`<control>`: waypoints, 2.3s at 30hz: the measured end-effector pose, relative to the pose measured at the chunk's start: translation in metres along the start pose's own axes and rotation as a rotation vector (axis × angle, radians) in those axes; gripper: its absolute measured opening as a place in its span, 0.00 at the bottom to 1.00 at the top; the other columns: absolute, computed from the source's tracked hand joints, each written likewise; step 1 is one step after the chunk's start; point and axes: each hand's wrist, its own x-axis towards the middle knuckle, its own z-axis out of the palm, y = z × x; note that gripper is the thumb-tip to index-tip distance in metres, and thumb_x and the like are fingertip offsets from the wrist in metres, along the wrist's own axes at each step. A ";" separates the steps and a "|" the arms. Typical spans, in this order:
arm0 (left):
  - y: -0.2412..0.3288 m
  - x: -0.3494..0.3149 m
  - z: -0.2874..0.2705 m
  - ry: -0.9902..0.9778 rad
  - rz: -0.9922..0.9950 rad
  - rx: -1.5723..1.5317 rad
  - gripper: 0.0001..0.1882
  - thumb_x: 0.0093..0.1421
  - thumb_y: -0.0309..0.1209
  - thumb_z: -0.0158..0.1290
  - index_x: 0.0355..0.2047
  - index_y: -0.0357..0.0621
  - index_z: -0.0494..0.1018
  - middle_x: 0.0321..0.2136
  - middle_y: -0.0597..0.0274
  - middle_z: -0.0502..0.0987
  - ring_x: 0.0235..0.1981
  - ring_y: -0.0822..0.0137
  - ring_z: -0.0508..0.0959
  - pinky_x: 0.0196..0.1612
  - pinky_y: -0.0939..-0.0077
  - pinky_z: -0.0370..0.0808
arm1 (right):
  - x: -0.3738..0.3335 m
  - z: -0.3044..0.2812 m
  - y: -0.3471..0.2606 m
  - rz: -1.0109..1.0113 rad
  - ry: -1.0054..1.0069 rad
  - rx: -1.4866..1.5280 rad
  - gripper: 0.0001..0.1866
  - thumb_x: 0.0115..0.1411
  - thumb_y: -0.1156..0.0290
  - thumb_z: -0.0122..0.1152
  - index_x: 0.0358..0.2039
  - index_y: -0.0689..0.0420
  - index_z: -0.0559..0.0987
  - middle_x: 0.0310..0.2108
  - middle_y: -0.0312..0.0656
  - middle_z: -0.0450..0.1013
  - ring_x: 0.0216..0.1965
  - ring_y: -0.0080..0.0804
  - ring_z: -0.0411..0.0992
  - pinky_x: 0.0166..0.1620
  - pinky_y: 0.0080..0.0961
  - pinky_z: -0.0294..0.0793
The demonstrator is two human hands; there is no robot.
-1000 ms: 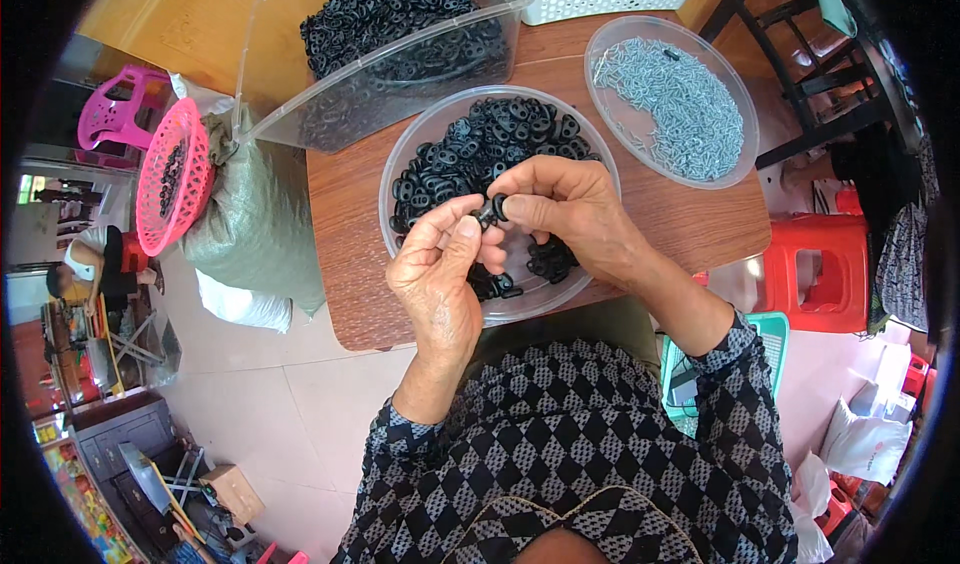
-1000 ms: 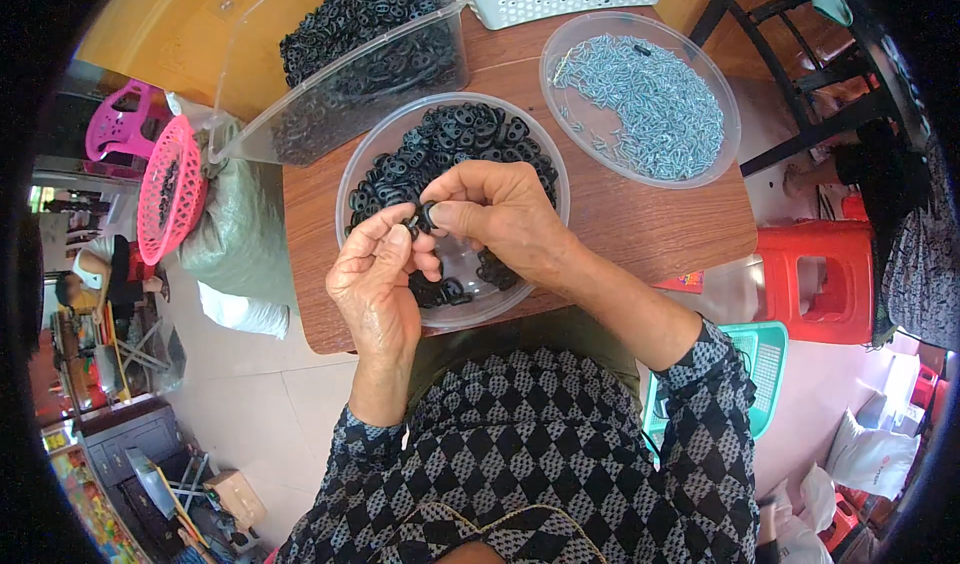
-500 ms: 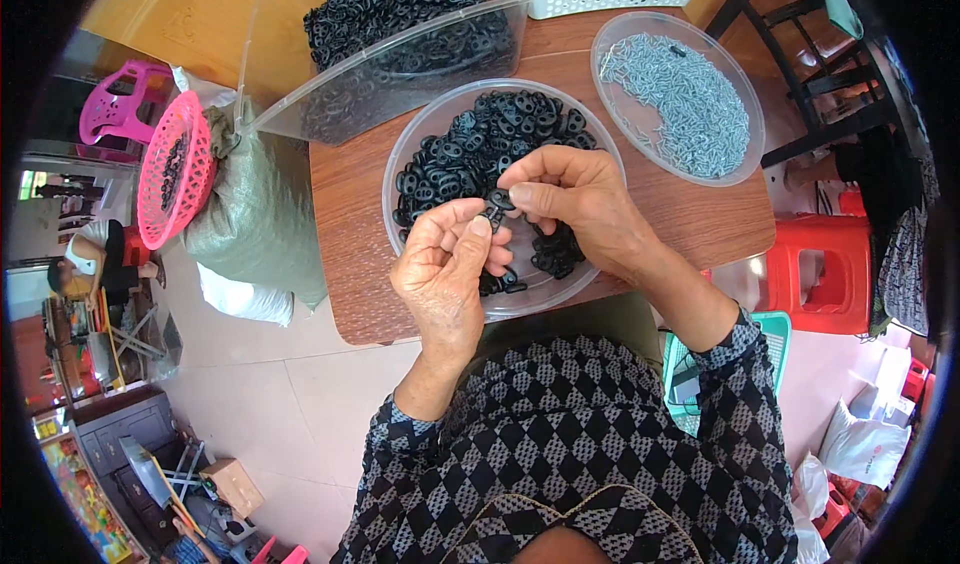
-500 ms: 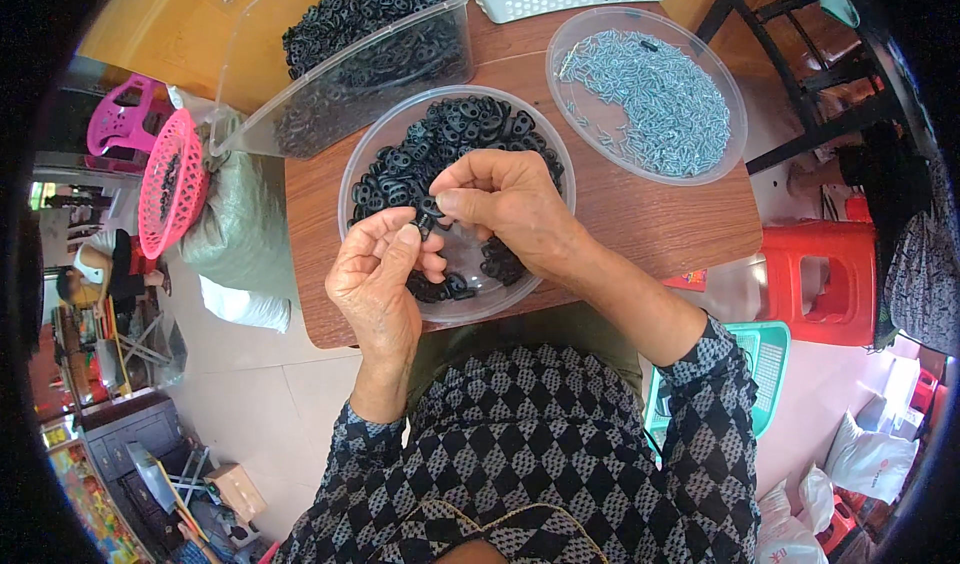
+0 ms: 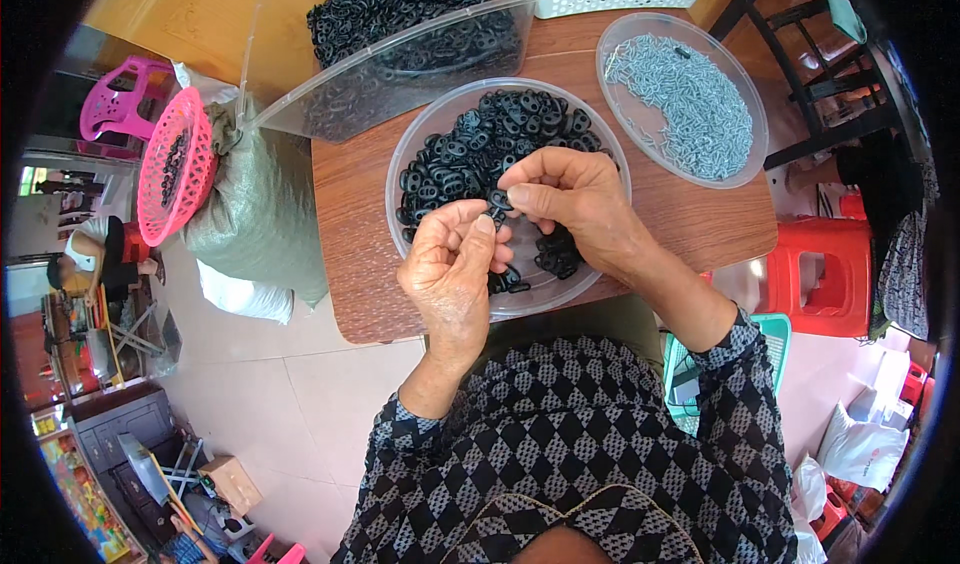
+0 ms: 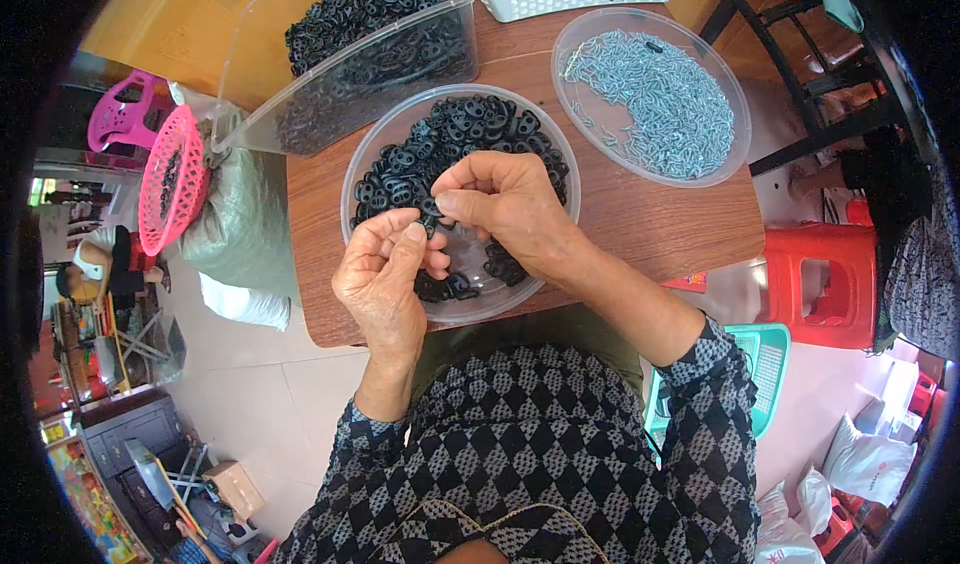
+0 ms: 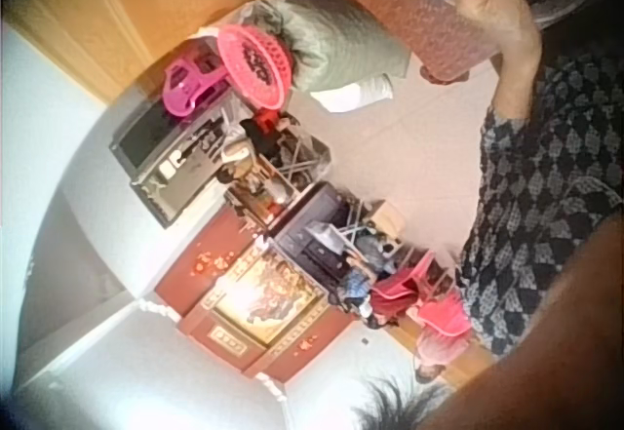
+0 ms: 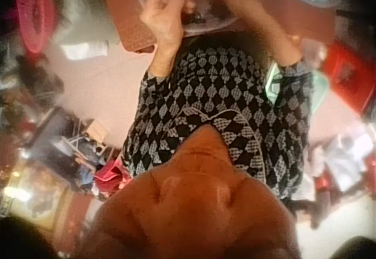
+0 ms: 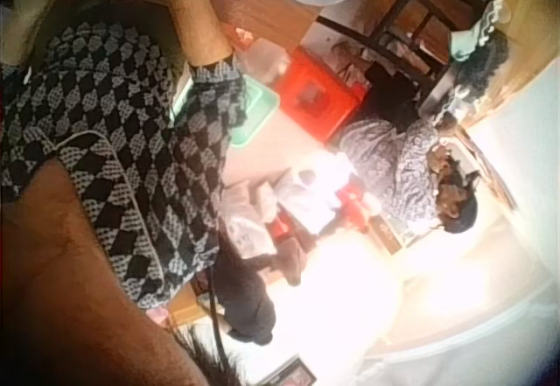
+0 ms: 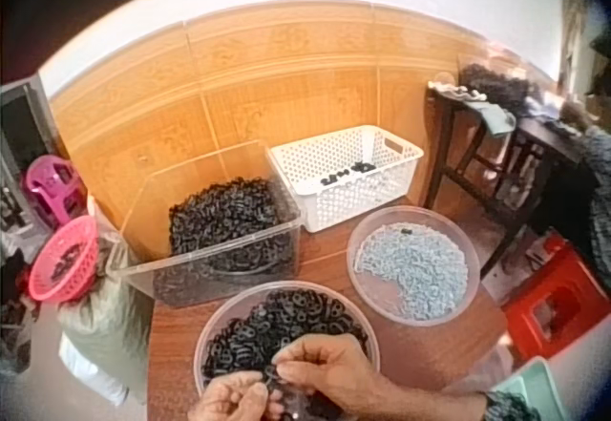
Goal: The person sits on the floor and repeatedly picks up small black plastic hair clips and light blue metal pins. They insert the pins into the clips by hand and place the assembled units into a clear plastic container.
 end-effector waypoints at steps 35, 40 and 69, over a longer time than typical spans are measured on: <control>-0.010 0.000 0.005 -0.021 0.029 -0.083 0.14 0.60 0.22 0.48 0.47 0.30 0.65 0.26 0.59 0.75 0.23 0.76 0.74 0.26 0.86 0.72 | -0.005 0.012 0.001 -0.134 0.040 -0.044 0.03 0.54 0.79 0.56 0.29 0.65 0.76 0.22 0.35 0.73 0.24 0.16 0.70 0.27 0.14 0.70; -0.010 0.001 0.002 -0.082 0.001 -0.069 0.15 0.60 0.22 0.47 0.48 0.30 0.66 0.26 0.59 0.75 0.23 0.74 0.74 0.26 0.84 0.73 | -0.007 0.011 0.001 -0.133 0.014 -0.069 0.03 0.55 0.79 0.55 0.29 0.64 0.76 0.21 0.35 0.72 0.23 0.16 0.69 0.25 0.14 0.69; -0.008 -0.002 0.007 -0.027 -0.063 -0.100 0.13 0.60 0.20 0.45 0.46 0.31 0.69 0.25 0.60 0.75 0.22 0.74 0.74 0.25 0.84 0.73 | -0.014 0.013 0.004 -0.131 0.053 -0.123 0.04 0.55 0.80 0.55 0.32 0.64 0.75 0.26 0.33 0.70 0.27 0.15 0.68 0.28 0.14 0.69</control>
